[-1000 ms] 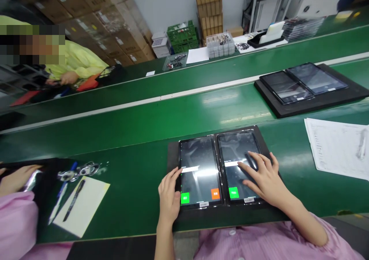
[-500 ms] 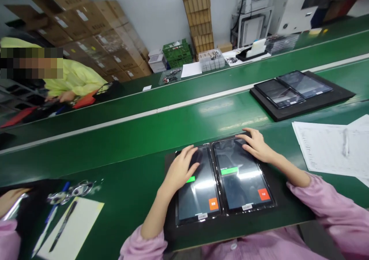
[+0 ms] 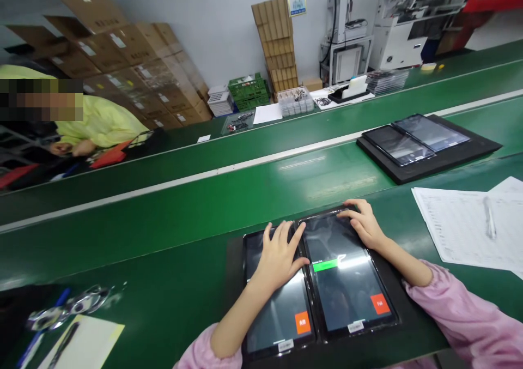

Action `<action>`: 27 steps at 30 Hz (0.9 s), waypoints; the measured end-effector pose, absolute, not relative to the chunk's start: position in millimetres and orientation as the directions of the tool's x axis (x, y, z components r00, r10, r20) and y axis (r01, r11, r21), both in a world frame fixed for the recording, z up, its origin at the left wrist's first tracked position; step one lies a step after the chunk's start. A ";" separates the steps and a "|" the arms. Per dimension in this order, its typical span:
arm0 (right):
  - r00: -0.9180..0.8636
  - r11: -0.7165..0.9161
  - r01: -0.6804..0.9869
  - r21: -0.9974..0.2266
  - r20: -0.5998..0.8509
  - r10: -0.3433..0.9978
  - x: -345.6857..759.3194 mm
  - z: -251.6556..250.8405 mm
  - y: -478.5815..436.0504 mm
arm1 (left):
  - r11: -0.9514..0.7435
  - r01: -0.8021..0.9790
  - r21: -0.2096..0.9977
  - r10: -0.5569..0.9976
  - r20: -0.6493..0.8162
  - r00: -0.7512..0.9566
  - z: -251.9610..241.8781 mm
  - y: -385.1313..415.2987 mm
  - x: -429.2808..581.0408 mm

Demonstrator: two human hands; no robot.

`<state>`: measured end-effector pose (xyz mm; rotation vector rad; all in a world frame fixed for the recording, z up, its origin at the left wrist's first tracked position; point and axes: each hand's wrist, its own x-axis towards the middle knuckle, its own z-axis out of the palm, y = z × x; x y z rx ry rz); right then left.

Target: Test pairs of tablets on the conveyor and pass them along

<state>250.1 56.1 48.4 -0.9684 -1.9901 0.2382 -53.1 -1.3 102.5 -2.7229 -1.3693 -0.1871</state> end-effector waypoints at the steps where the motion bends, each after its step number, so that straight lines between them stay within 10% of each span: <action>1: -0.293 0.653 0.568 -0.502 0.618 0.730 249.9 47.0 56.3 | -0.600 0.800 -0.029 0.790 0.135 0.598 99.8 -0.3 -53.5; 9: -0.319 0.650 0.568 -0.505 0.593 0.739 251.4 51.3 49.2 | -0.653 0.749 0.114 0.752 -0.018 0.659 129.0 -15.9 -51.1; 19: -0.323 0.619 0.634 -0.463 0.569 0.756 250.8 56.0 48.5 | -0.509 0.861 0.013 0.858 0.086 0.506 127.7 -1.7 -84.1; 27: -0.308 0.616 0.625 -0.480 0.573 0.759 248.9 64.5 47.4 | -0.419 0.753 0.507 0.868 -0.019 0.496 123.8 37.0 -97.1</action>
